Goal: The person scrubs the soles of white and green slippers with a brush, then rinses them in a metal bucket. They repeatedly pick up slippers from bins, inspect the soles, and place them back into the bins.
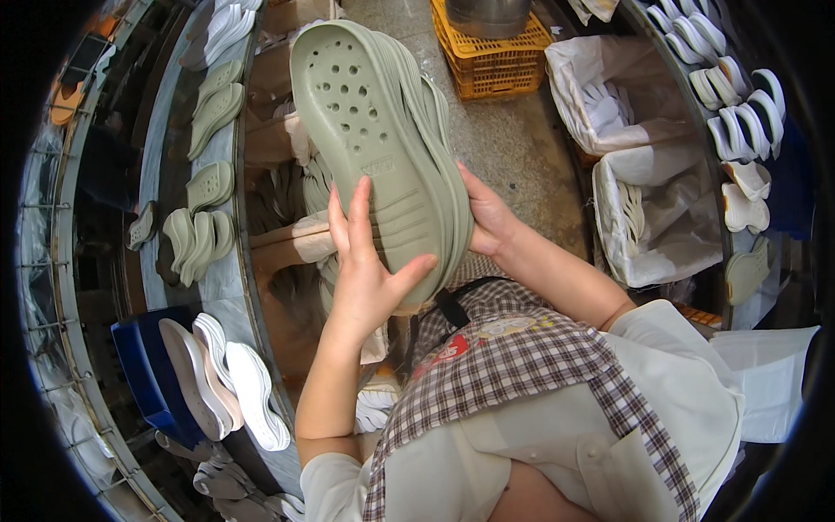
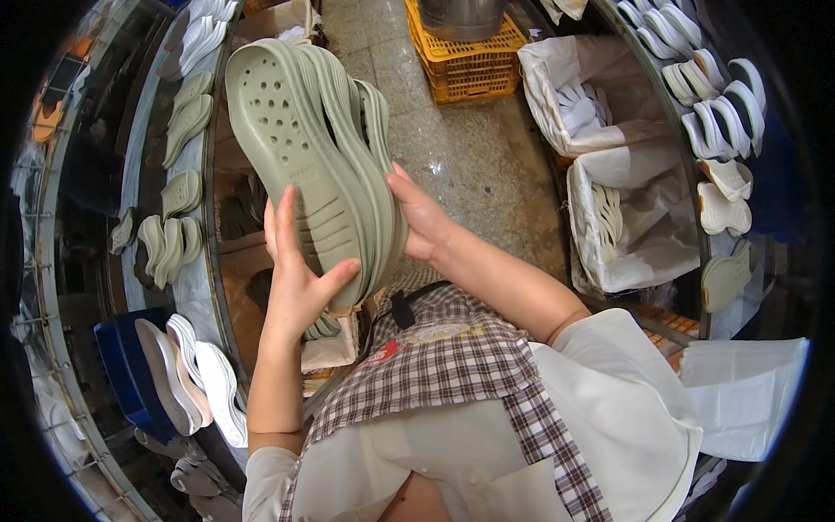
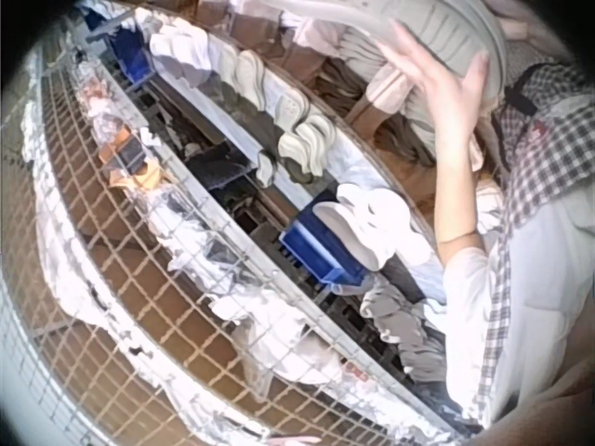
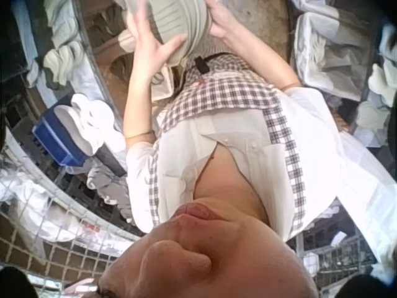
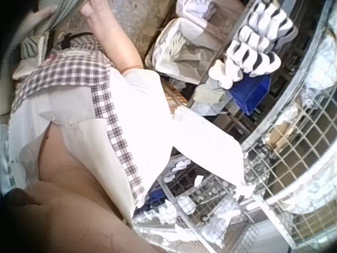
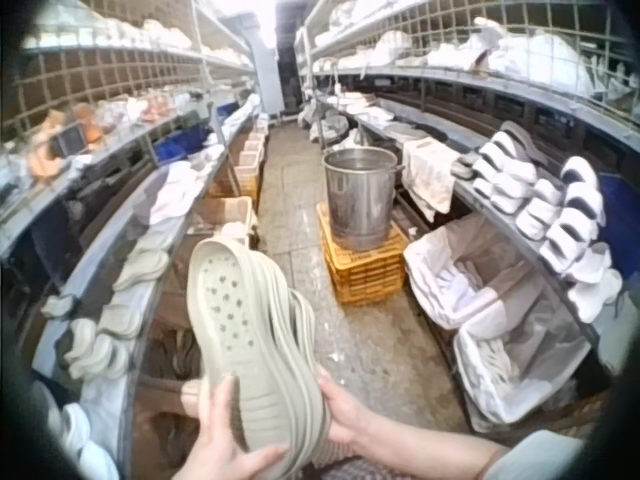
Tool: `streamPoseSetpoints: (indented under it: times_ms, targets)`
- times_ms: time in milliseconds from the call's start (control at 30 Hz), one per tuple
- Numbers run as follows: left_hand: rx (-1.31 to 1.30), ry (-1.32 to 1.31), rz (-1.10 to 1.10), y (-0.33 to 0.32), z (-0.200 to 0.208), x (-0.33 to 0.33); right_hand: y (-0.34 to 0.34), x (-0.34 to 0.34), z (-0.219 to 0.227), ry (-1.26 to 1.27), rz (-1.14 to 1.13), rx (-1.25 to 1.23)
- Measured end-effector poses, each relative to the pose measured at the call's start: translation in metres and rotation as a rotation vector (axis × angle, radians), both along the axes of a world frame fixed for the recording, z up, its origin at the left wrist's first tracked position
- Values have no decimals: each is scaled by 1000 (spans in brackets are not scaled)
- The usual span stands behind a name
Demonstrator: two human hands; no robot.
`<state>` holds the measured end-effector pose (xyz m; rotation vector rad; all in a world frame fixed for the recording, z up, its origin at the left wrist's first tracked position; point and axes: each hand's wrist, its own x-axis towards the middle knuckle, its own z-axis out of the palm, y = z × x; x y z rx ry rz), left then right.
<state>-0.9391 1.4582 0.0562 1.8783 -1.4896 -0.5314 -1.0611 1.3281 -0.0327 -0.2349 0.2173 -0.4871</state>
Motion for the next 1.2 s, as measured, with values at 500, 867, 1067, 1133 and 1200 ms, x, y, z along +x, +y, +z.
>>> streamPoseSetpoints:
  times_ms: [500, 867, 1067, 1133, 1200]
  targets:
    - [-54, 11, 61, -1, 0, -5, -5, -2, 12, 71, -93, -165]
    - [-239, 994, 109, -26, -15, 48, 10, -3, 37, 173, -8, -198]
    - [-31, 1549, 242, -26, -57, 61, -1, -11, 34, 272, 281, -90]
    - [43, 1726, 199, -25, -74, 60, -1, -14, 29, 315, 314, -26]
    - [51, 1704, 269, -27, -90, 56, 2, -14, 24, 386, 310, 62]
